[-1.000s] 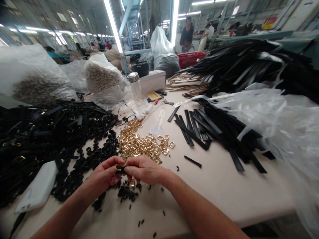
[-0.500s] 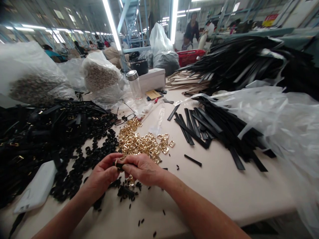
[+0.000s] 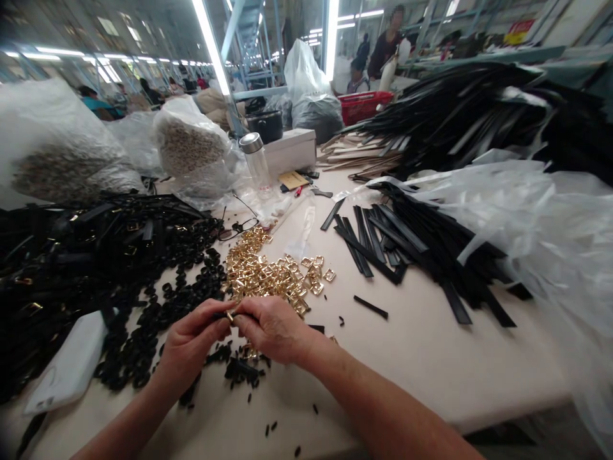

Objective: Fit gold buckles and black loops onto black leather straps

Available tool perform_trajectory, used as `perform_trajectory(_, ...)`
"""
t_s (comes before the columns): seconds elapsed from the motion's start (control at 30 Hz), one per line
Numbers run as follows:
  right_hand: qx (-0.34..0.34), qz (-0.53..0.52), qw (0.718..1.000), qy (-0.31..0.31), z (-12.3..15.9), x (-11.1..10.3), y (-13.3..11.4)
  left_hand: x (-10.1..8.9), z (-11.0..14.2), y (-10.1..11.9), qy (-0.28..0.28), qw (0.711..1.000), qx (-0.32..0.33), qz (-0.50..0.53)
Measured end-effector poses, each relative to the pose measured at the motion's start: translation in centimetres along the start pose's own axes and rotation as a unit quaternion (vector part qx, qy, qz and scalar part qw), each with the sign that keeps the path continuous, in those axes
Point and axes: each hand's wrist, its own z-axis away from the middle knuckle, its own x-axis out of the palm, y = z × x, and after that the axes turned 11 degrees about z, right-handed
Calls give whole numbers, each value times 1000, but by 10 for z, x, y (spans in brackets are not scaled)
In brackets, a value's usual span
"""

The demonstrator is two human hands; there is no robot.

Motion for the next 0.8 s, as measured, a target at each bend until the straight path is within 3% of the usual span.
perform_trajectory(0.13, 9, 28, 999, -45, 0, -10, -5, -4, -3, -1, 40, 995, -64, 68)
perform_trajectory(0.3, 30, 33, 995, -91, -1, -17, -7, -9, -13, -1, 105, 964, -134, 204)
perform_trajectory(0.47, -5, 53, 998, -36, -2, -6, -2, -3, -13, -5, 83, 954, -176, 226)
perform_trajectory(0.6, -32, 42, 998, -30, -1, 0, 0, 0, -9, -13, 41, 951, -207, 226)
perform_trajectory(0.8, -47, 48, 998, -3, -1, 3, 3, 3, -10, -13, 28, 952, -196, 235)
